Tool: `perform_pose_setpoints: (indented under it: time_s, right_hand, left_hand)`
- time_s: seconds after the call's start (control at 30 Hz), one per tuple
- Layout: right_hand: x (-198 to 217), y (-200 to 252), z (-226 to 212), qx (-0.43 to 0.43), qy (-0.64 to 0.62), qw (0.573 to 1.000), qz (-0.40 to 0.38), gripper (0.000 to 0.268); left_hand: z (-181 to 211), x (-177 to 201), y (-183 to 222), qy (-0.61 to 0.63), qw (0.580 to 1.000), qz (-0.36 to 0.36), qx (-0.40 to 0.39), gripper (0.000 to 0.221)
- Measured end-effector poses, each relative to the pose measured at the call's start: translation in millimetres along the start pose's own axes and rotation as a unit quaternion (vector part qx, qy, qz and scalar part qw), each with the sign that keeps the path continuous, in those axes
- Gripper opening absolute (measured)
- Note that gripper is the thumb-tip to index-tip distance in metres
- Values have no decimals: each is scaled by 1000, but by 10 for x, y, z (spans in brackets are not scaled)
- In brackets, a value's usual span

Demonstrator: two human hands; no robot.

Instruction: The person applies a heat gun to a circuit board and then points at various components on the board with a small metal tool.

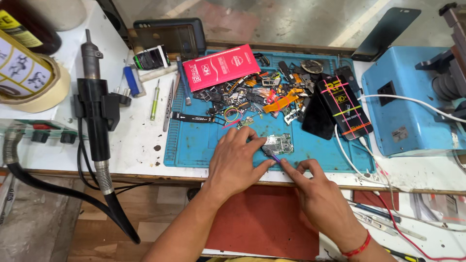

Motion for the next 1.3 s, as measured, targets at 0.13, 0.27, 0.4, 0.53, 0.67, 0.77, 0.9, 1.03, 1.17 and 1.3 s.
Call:
perform_pose_setpoints:
  time_s: [0.13, 0.27, 0.4, 0.53, 0.67, 0.77, 0.9, 1.03, 1.17, 1.3]
  right_hand:
    - [35, -15, -22, -22, 14, 1000, -2, 74]
    - [-7, -27, -136, -17, -3, 1000, -7, 67]
    - [119, -142, -11, -9, 8, 1000, 24, 59]
    - [122, -142, 41, -23, 4, 999, 34, 62]
    - [-94, 13, -102, -58, 11, 997, -48, 67]
    - [147, -81, 81, -88, 55, 994, 43, 57]
    - [-13, -56, -43, -61, 66, 996, -3, 71]
    - [-21, 13, 1, -62, 39, 997, -5, 75]
    - [-18, -27, -17, -31, 21, 999, -18, 78]
    - [58, -73, 43, -59, 69, 996, -23, 69]
  left_hand:
    - [-102, -64, -8, 24, 999, -11, 39, 45]
    - [-122, -64, 3, 37, 998, -20, 53, 46]
    - [-126, -44, -14, 14, 999, 4, 32, 41]
    - [-113, -47, 13, 7, 999, 4, 34, 37]
    - [-75, -32, -2, 8, 999, 4, 34, 38]
    - [-105, -55, -26, 1, 999, -4, 41, 38]
    - [-83, -17, -45, -16, 999, 2, 37, 37]
    - [-52, -56, 0, -17, 999, -1, 42, 37]
    - [-54, -12, -8, -20, 999, 12, 25, 36]
    - [-59, -57, 12, -20, 999, 9, 42, 37]
Point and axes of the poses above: each hand's wrist, its own y-axis away from the middle knuckle, its own x-axis out of the back of the hand, z = x × y, the point moved 7 cm from there along -y, towards the middle knuckle, and after that the axes turned 5 degrees about -z, right-handed, at the moved point
